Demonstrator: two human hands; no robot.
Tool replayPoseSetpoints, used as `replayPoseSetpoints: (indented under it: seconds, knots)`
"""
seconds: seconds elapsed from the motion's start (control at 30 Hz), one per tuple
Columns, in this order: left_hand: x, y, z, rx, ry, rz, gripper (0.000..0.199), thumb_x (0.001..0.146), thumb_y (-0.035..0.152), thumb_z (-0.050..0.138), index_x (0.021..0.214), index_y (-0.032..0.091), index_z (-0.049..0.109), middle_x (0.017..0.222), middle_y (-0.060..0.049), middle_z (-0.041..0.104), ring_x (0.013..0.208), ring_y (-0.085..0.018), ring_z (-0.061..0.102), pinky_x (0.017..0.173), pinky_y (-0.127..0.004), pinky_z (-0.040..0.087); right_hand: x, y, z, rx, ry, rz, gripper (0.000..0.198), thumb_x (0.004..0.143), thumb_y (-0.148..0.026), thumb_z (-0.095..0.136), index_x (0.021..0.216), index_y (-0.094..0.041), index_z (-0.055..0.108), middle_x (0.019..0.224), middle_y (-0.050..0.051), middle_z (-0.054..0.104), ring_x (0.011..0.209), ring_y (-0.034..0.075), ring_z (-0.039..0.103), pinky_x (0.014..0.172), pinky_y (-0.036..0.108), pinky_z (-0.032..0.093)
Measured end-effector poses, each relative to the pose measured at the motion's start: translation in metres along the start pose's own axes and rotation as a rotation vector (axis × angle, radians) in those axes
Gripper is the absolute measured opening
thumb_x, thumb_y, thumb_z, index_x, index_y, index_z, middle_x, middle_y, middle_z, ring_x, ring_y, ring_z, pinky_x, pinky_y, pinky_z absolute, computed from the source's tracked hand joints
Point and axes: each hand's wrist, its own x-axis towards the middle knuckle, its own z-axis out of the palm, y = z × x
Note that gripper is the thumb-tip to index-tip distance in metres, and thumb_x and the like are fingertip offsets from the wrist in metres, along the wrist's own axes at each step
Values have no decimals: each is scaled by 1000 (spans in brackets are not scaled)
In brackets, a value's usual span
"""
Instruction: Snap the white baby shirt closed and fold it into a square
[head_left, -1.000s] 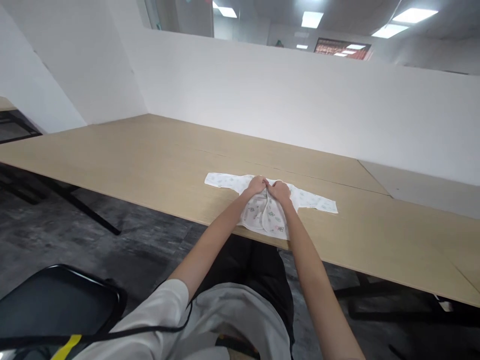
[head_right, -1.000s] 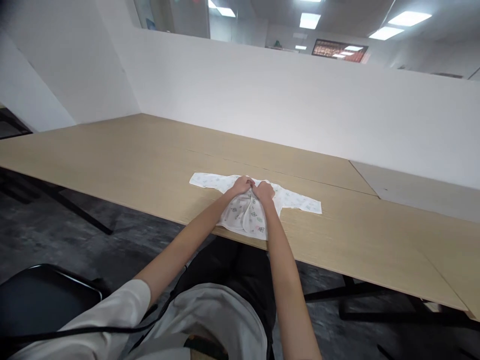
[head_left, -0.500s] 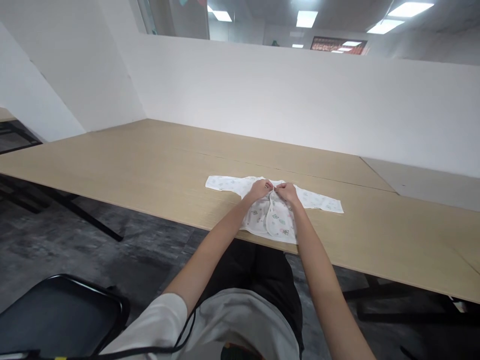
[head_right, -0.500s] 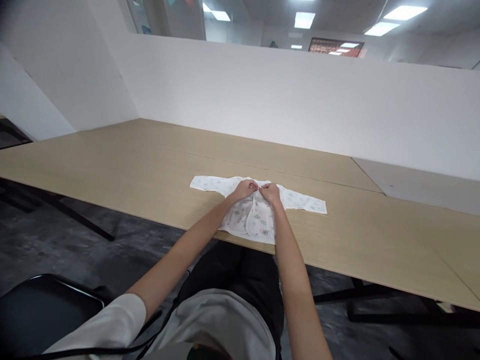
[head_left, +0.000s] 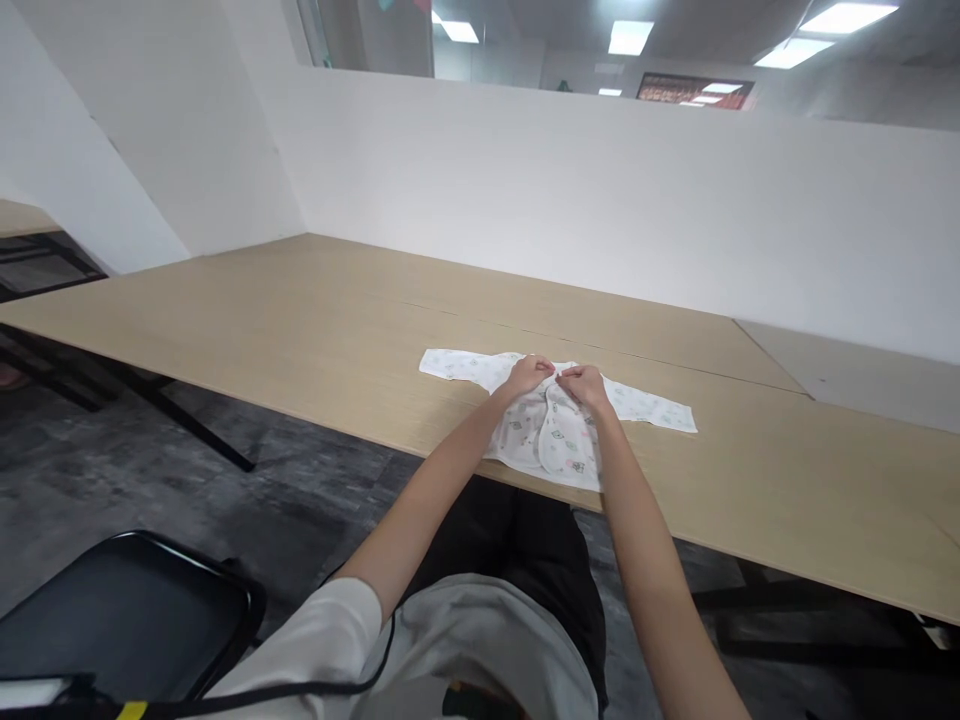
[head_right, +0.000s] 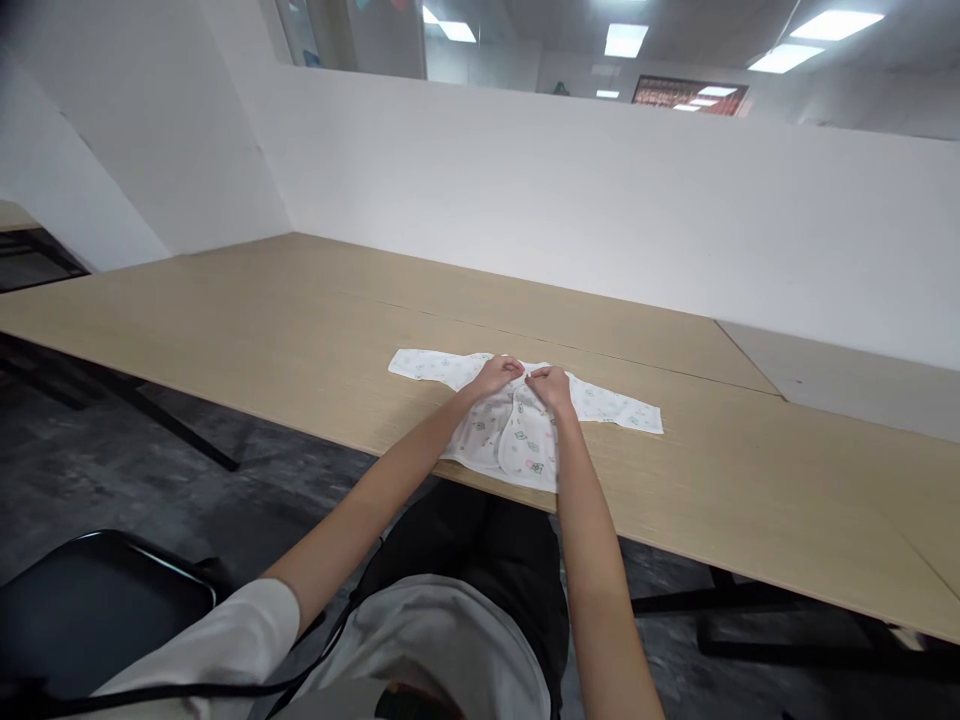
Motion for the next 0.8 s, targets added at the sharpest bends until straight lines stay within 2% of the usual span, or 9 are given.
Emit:
replayPoseSetpoints:
  seconds: [0.2, 0.37, 0.57, 0.67, 0.8]
  knots:
    - [-1, -1, 0, -4, 1, 10, 21, 79, 23, 57, 93, 13, 69, 96, -7, 70, 89, -17, 64, 87, -26, 48, -3, -5, 0, 25, -34, -13, 21, 63, -26, 60, 77, -12, 66, 51, -3, 51, 45, 9, 42, 46, 20, 33]
    - [-1, 0, -1, 22, 14, 4, 23, 78, 22, 57, 94, 12, 71, 98, -7, 71, 91, -18, 64, 87, -27, 48, -5, -12, -2, 107, -136, 2, 16, 68, -18, 50, 74, -13, 64, 49, -3, 52, 37, 8, 37, 39, 20, 28]
    - [-1, 2, 0, -35, 23, 10, 25, 79, 26, 59, 94, 10, 71, 98, -10, 71, 92, -19, 65, 87, -28, 49, -6, -12, 1, 68, -60, -29, 5, 68, -18, 58, 70, -15, 59, 50, -3, 54, 37, 8, 42, 41, 20, 32]
    - [-2, 4, -1, -49, 9, 21, 24, 79, 27, 60, 92, 10, 71, 95, -11, 71, 89, -19, 66, 84, -28, 50, -4, -8, 3, 26, -22, -79, 7, 70, -21, 60, 68, -15, 57, 48, -4, 53, 38, 8, 43, 43, 20, 34]
    - [-3, 5, -2, -28, -11, 32, 21, 78, 23, 61, 91, 11, 71, 92, -9, 72, 87, -18, 66, 83, -27, 50, -2, -6, 5, 32, -40, -92, 6, 70, -19, 60, 67, -16, 56, 44, -5, 51, 36, 8, 42, 42, 19, 32]
